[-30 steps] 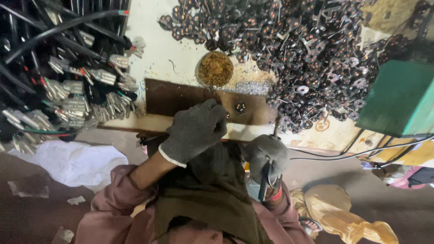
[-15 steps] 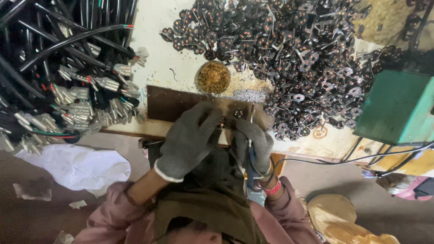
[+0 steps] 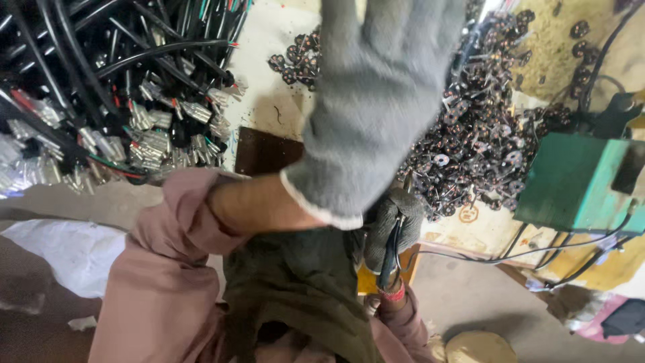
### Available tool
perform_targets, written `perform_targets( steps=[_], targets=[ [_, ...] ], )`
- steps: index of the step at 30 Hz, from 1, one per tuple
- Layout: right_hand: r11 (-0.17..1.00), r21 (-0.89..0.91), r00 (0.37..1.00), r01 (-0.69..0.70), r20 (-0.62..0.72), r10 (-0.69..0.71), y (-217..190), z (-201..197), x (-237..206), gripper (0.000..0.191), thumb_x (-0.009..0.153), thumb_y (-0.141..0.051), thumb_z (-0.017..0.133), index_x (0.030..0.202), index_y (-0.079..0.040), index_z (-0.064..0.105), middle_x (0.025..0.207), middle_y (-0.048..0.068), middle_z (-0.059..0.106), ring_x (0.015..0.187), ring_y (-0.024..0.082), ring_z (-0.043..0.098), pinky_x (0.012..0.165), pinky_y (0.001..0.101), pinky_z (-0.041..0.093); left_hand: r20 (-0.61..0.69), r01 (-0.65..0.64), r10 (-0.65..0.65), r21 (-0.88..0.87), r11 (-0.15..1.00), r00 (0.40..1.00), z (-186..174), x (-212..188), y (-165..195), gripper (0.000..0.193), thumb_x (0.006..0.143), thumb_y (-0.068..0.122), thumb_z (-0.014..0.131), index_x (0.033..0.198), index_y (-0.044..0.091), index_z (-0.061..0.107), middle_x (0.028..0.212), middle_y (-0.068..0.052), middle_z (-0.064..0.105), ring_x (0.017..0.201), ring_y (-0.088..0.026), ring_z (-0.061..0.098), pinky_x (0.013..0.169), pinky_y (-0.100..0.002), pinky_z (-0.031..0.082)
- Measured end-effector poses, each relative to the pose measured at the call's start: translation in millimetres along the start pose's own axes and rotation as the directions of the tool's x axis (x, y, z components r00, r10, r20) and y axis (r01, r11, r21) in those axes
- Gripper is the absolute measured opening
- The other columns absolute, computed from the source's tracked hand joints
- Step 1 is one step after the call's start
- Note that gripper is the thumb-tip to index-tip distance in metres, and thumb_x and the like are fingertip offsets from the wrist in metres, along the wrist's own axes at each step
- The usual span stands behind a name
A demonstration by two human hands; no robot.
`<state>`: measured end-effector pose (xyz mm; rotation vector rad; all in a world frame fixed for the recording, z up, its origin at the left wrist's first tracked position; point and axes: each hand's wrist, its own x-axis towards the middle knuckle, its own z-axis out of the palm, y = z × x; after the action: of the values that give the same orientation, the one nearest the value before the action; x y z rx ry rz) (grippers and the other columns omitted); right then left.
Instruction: The person sits at a workbench assembling small black electrical components, repeatedly picking a component, inserting wires or contacts into it by hand, and using a small hand tool to press or secure the parts, placing finished units with a large pile of similar components on the bench.
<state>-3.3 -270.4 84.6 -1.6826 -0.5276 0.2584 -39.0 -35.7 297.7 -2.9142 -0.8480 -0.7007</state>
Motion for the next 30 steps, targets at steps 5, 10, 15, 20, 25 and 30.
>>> perform_targets(
  steps=[5,10,15,20,25,30],
  targets=[
    [0.978,-0.193,0.997,0.077,0.04,-0.071,-5,17,18,0.016,0.105,-0.015,0.056,0.107,-0.001,0.064,0.098,0.009,0.066,0.09,0.019,0.062,0.079,0.0335,0.052,0.582,0.22,0.243,-0.611,0.761,0.776,-2,-59,9,0.017,0.104,0.021,0.061,0.098,0.006,0.067,0.103,-0.01,0.057,0.096,-0.025,0.06,0.084,-0.05,0.047],
    [0.976,-0.212,0.993,0.054,0.112,-0.031,-20,16,19,0.018,0.107,-0.016,0.058,0.111,0.0,0.066,0.096,0.008,0.066,0.083,0.016,0.062,0.075,0.0325,0.05,0.073,0.322,-0.486,0.662,0.676,0.871,-25,-103,-116,0.047,0.104,0.039,0.069,0.136,0.007,0.057,0.124,-0.012,0.055,0.109,-0.026,0.056,0.083,-0.039,0.051],
    [0.971,-0.225,0.991,0.077,0.123,-0.05,-22,25,18,0.017,0.107,-0.014,0.06,0.113,0.002,0.065,0.099,0.01,0.067,0.085,0.018,0.063,0.077,0.033,0.051,0.221,0.377,-0.632,0.643,0.667,0.743,-48,-125,-167,0.023,0.104,0.021,0.058,0.125,0.01,0.057,0.117,-0.011,0.057,0.107,-0.024,0.06,0.082,-0.04,0.051],
    [0.959,-0.228,0.98,0.166,0.148,-0.135,-24,16,16,0.013,0.108,-0.014,0.063,0.11,-0.001,0.065,0.1,0.013,0.065,0.091,0.024,0.061,0.083,0.0354,0.049,0.126,0.331,-0.501,0.61,0.72,0.856,-52,-121,-159,0.027,0.103,0.022,0.06,0.124,0.006,0.058,0.111,-0.009,0.064,0.098,-0.021,0.066,0.082,-0.032,0.054],
    [0.962,-0.186,0.97,0.201,0.174,-0.169,-24,6,14,0.019,0.103,-0.017,0.064,0.114,-0.002,0.062,0.106,0.014,0.063,0.097,0.024,0.061,0.093,0.0389,0.049,0.117,0.475,-0.558,0.401,0.783,0.822,-54,-155,-157,0.026,0.106,0.018,0.057,0.131,0.009,0.059,0.113,-0.009,0.069,0.096,-0.023,0.069,0.082,-0.032,0.056],
    [0.933,-0.287,0.97,0.218,0.168,-0.175,-30,8,19,0.015,0.103,-0.015,0.065,0.112,-0.003,0.064,0.108,0.015,0.065,0.102,0.028,0.062,0.096,0.0426,0.049,0.105,0.494,-0.546,0.313,0.811,0.831,-56,-174,-148,0.034,0.102,0.018,0.06,0.136,0.011,0.059,0.115,-0.009,0.071,0.095,-0.026,0.07,0.082,-0.035,0.056]
  ],
)
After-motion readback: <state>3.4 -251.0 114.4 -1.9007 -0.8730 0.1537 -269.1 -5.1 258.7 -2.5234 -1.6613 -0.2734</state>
